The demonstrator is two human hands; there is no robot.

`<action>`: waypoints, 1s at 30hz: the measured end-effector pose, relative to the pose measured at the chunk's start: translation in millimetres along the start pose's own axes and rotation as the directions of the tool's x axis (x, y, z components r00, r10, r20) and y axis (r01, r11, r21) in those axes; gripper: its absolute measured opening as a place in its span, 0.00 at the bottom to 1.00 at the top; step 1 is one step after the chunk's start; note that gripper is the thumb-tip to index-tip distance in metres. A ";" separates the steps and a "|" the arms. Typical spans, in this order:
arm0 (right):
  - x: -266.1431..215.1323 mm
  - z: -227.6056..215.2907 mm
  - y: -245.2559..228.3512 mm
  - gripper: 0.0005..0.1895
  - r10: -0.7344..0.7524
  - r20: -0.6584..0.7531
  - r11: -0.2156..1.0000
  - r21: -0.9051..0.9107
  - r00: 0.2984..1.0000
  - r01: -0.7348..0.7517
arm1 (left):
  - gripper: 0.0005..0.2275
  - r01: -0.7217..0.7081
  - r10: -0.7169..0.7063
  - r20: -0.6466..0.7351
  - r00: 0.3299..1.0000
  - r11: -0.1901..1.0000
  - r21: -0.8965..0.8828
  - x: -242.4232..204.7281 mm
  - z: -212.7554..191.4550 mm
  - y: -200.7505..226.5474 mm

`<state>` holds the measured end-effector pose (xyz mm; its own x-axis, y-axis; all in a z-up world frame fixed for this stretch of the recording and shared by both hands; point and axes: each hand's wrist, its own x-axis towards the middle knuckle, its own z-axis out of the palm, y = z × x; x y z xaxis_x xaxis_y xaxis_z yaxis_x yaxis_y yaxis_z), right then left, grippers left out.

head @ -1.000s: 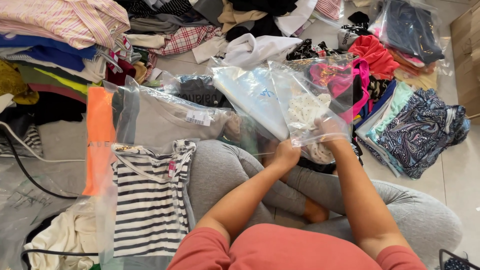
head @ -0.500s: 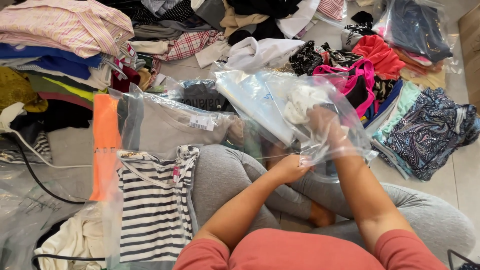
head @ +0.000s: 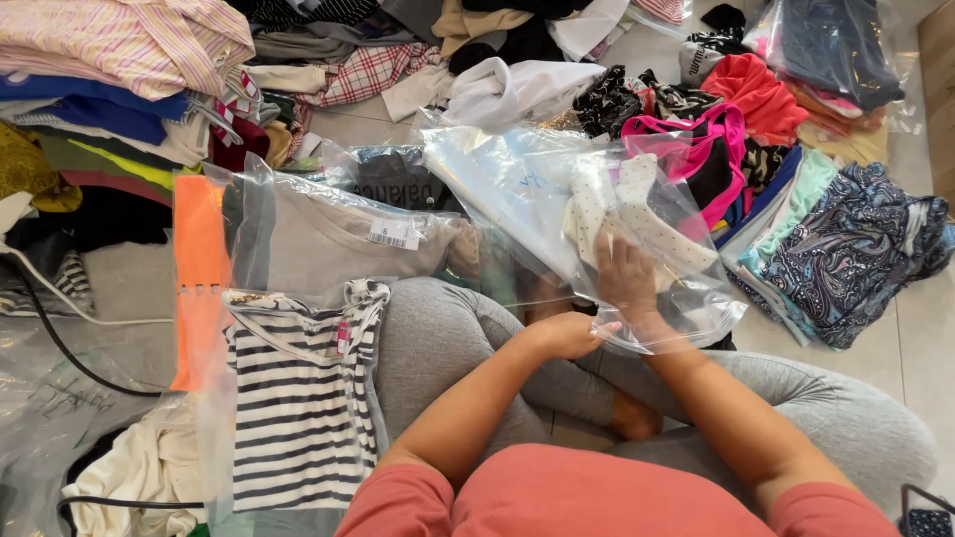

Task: Folding clothes and placing them into clear plastic bags while sitting on the floor.

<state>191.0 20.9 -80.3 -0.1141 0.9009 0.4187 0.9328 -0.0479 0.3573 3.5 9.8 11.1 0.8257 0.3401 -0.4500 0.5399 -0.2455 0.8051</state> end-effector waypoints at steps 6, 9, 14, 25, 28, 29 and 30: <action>2.1 -43.2 9.5 0.40 0.080 0.592 0.871 0.349 0.802 -0.345 | 0.38 0.016 -0.017 -0.022 1.000 0.999 -0.039 -30.5 -20.6 30.4; 4.9 -26.5 26.9 0.48 -0.050 0.714 0.804 0.444 0.699 -0.396 | 0.36 0.011 -0.012 -0.022 1.000 1.000 -0.007 -22.0 -18.7 14.4; 25.1 -61.8 40.8 0.32 0.111 0.770 0.659 0.416 0.628 -0.627 | 0.30 -0.089 0.090 -0.050 0.995 0.996 0.019 -12.0 -9.8 -2.2; 31.1 -72.6 28.0 0.41 -0.100 0.745 0.310 0.653 0.660 -0.691 | 0.22 0.162 -0.137 -0.092 0.986 0.909 0.384 -4.1 -69.9 -64.0; 43.9 -79.8 28.1 0.30 -0.010 0.683 0.512 0.631 0.730 -0.583 | 0.16 0.282 -0.202 -0.522 0.829 0.956 0.078 24.3 -118.0 -81.5; 40.9 -71.4 23.5 0.29 -0.038 0.624 0.627 0.623 0.781 -0.468 | 0.18 0.175 -0.304 -0.612 0.730 0.949 -0.262 51.0 -120.9 -94.3; 42.7 -61.7 20.6 0.32 -0.073 0.557 0.728 0.597 0.828 -0.337 | 0.19 0.000 -0.428 -0.654 0.624 0.837 -0.548 80.0 -129.0 -106.1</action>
<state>184.2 31.7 -3.5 0.0282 0.9891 -0.1443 0.9217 -0.0816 -0.3792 -8.9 180.1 -60.5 0.1775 0.9107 -0.3729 0.3619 0.2919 0.8853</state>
